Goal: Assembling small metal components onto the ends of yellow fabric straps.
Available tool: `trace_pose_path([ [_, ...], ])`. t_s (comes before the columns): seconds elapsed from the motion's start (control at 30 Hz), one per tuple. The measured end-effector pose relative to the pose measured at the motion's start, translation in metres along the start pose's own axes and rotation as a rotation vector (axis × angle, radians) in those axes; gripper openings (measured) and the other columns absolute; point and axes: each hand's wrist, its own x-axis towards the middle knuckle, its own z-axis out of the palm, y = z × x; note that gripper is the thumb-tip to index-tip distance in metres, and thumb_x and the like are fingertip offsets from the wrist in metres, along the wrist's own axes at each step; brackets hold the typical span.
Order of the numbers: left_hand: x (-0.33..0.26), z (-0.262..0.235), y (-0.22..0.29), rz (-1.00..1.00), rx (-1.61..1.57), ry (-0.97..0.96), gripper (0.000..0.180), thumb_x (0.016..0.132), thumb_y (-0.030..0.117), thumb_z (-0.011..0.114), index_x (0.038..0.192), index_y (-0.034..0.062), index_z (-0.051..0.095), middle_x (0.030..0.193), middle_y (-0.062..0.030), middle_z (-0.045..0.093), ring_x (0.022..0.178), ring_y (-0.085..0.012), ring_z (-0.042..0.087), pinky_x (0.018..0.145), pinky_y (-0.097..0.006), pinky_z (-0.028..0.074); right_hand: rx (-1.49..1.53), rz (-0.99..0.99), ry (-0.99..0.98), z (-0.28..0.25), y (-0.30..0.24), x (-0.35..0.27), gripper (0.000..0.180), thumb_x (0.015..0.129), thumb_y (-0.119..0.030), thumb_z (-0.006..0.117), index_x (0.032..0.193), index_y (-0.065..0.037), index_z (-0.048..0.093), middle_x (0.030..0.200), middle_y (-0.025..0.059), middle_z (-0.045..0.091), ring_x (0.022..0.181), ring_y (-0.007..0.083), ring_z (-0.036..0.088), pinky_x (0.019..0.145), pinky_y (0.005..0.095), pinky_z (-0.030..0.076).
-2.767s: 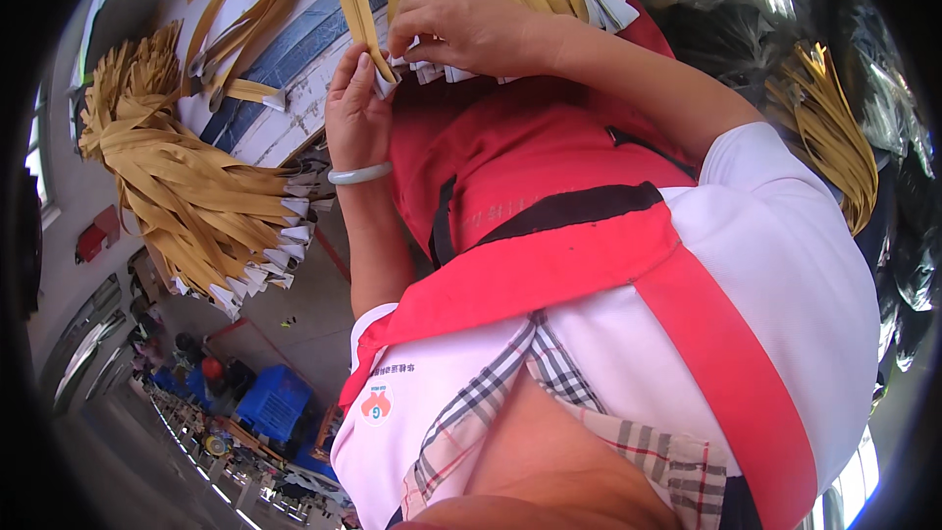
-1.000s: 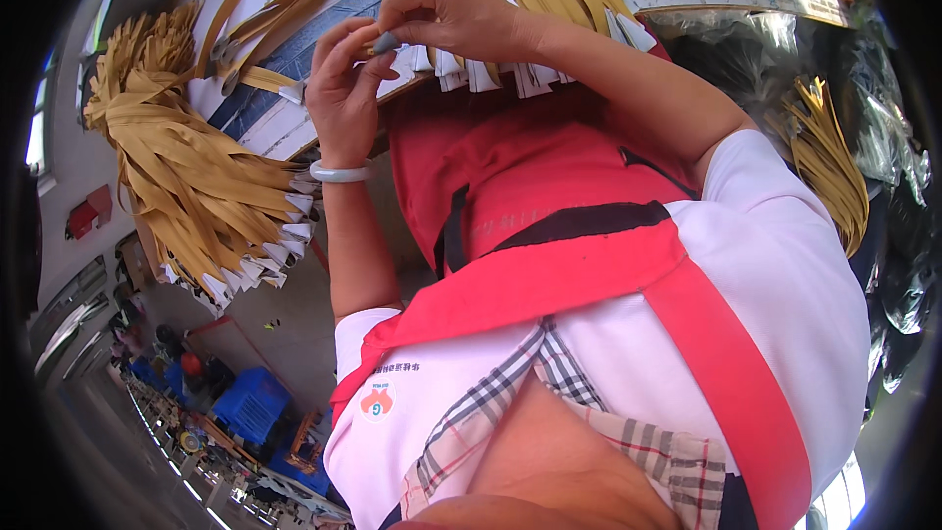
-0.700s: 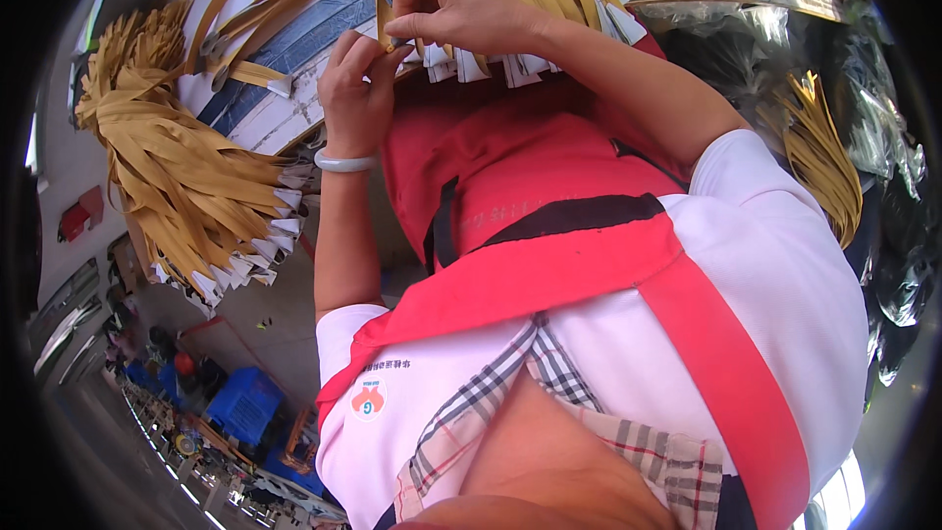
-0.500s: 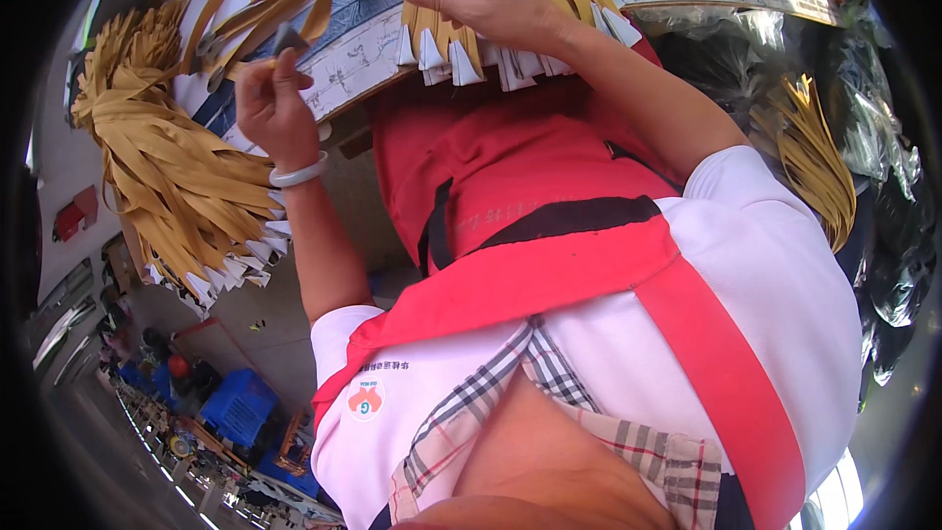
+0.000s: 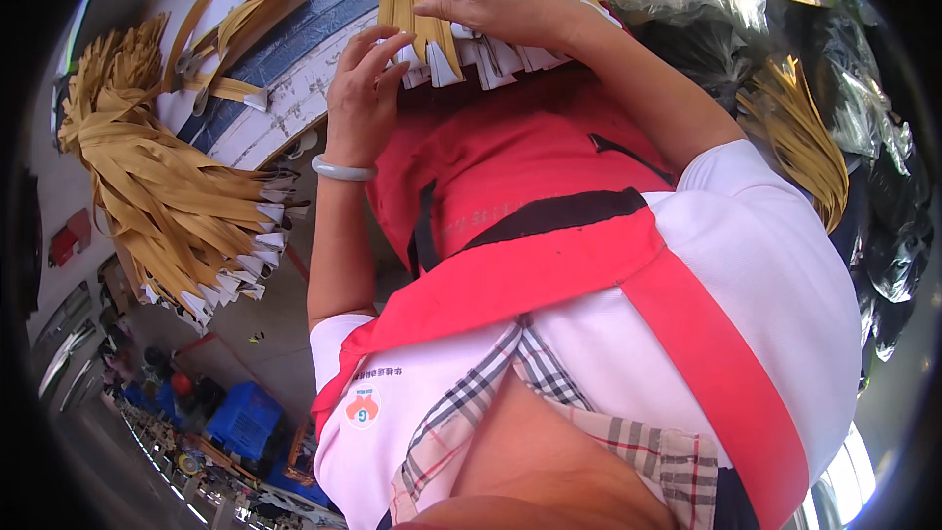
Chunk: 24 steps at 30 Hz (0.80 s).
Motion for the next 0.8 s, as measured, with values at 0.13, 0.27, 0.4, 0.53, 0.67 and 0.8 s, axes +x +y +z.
trace_pose_path([
  [0.13,0.007,0.010,0.017,0.123,0.118,-0.075,0.025,0.078,0.002,0.068,0.103,0.0089,0.067,0.104,-0.0091,0.062,0.095,-0.0296,0.059,0.083,-0.040,0.047,-0.009,-0.006,-0.003,0.001,0.006,-0.006,0.021,0.092,-0.020,0.067,0.089,0.000,0.060,0.072,0.0067,0.058,0.067,0.0131,0.055,0.064,0.0283,0.045],
  [0.27,0.005,0.024,0.006,0.254,0.204,-0.226,0.017,0.072,0.005,0.072,0.087,0.0051,0.064,0.096,-0.0090,0.062,0.090,-0.0288,0.059,0.079,-0.039,0.047,-0.023,-0.053,0.000,0.005,0.002,-0.006,0.025,0.092,-0.027,0.066,0.090,-0.003,0.062,0.075,0.0112,0.062,0.067,0.0241,0.056,0.064,0.0346,0.045],
  [0.4,0.012,0.004,0.005,0.001,-0.312,-0.077,0.014,0.072,-0.002,0.075,0.083,0.0011,0.067,0.089,-0.0093,0.066,0.084,-0.0249,0.063,0.077,-0.031,0.049,0.157,-0.065,-0.028,0.002,-0.001,-0.008,0.015,0.094,-0.016,0.065,0.094,-0.001,0.062,0.079,0.0040,0.060,0.075,0.0133,0.056,0.069,0.0278,0.046],
  [0.53,0.012,-0.010,-0.004,-0.217,-0.822,0.042,0.015,0.077,-0.006,0.076,0.090,-0.0002,0.070,0.096,-0.0067,0.068,0.088,-0.0140,0.060,0.081,-0.028,0.047,0.308,-0.200,-0.070,0.009,-0.010,-0.004,0.012,0.095,-0.013,0.063,0.101,-0.002,0.063,0.095,0.0039,0.061,0.089,0.0138,0.058,0.081,0.0274,0.046],
  [0.67,0.011,-0.015,-0.004,-0.241,-1.001,0.019,0.013,0.080,-0.007,0.072,0.090,-0.0019,0.067,0.095,-0.0070,0.066,0.091,-0.0145,0.060,0.082,-0.026,0.047,0.281,-0.278,-0.183,0.004,-0.014,0.007,0.013,0.093,-0.012,0.065,0.102,-0.003,0.062,0.097,0.0043,0.060,0.092,0.0145,0.058,0.084,0.0277,0.046],
  [0.8,0.016,-0.021,-0.006,-0.202,-1.024,-0.019,0.008,0.085,-0.004,0.069,0.090,-0.0016,0.065,0.096,-0.0059,0.065,0.090,-0.0129,0.060,0.081,-0.025,0.048,0.306,-0.159,-0.318,-0.002,-0.016,0.015,0.016,0.091,-0.014,0.068,0.101,-0.003,0.062,0.093,0.0031,0.059,0.089,0.0129,0.057,0.081,0.0274,0.046],
])
